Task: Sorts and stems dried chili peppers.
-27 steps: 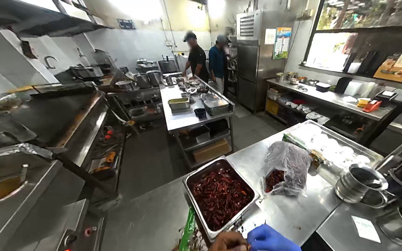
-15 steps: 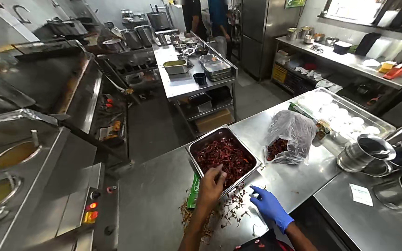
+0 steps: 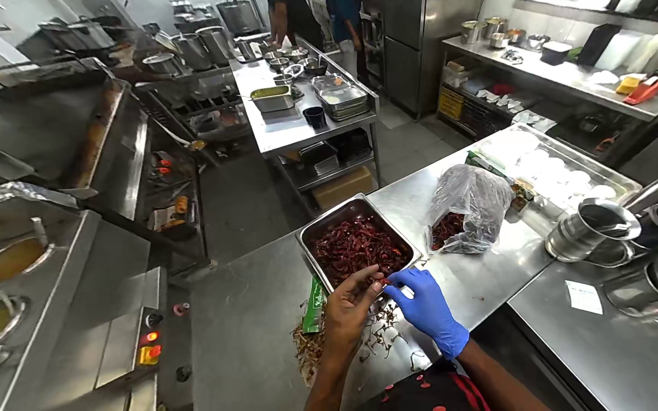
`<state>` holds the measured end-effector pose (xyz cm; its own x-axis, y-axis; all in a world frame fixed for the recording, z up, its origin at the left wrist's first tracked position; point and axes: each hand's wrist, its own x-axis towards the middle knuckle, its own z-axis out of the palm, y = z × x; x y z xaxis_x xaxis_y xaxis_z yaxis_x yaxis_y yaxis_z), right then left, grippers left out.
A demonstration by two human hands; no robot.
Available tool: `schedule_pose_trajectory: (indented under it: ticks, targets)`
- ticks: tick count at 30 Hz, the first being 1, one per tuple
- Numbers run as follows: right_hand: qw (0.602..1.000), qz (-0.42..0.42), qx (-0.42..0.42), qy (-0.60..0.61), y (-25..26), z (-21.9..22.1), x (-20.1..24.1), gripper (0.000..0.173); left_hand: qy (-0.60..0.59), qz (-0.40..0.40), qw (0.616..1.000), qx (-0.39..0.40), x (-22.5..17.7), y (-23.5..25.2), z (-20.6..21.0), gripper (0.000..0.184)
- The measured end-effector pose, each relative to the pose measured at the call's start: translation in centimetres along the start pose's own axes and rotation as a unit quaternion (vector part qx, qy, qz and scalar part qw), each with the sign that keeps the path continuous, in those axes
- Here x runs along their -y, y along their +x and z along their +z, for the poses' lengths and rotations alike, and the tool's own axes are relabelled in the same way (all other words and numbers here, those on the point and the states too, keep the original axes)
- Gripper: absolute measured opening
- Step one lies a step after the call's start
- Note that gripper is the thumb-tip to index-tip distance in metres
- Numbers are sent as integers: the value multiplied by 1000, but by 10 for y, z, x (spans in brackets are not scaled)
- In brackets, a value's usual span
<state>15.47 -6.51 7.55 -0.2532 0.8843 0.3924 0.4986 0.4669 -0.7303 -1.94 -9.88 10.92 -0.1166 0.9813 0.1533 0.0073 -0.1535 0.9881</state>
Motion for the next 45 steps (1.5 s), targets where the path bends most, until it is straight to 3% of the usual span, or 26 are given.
schedule_pose_trajectory:
  ticks: [6,11,15,19,21,22,23,25,27,28,30,31,34,39,43,45]
  targets:
    - [1000,-18,-5,12,-7,-6,-1,20,121,29,991,58,5,-7,1,23]
    - [985,64,123,104,-6,-24,-3,29,1,-29,997,67,8,-10,5,15]
    - [914,127,205,327,-5,-30,-4,31,-91,-65,990,83,17,-10,9,15]
    - [790,142,196,563,-17,-8,-24,30,-253,-156,950,95,31,-10,18,16]
    - [731,149,199,636,-24,4,-39,28,-230,-167,956,76,40,-8,20,15]
    - [735,159,199,629,-28,7,-47,28,-185,-161,967,62,45,-5,19,15]
    - [774,176,196,576,-31,9,-54,29,-120,-145,981,47,49,-1,17,14]
    - [885,227,220,343,-37,12,-68,33,53,-101,993,29,58,10,7,14]
    - [930,241,266,84,-48,24,-81,34,211,-59,976,21,64,22,-6,27]
    - [932,236,274,34,-53,30,-85,34,262,-39,964,23,66,27,-12,43]
    - [935,223,273,42,-55,34,-86,42,334,-2,941,48,71,37,-20,74]
    - [938,221,262,51,-53,32,-84,48,365,21,929,59,73,39,-22,79]
    - [958,231,170,4,-36,18,-92,44,411,71,907,63,78,35,-23,62]
    - [972,165,-30,-167,22,-23,-159,26,364,88,926,49,74,13,-20,40]
    - [941,167,-17,-293,74,-44,-209,41,332,102,936,59,77,-3,-15,37]
    - [921,166,8,-353,85,-46,-223,35,330,102,937,59,77,-9,-12,37]
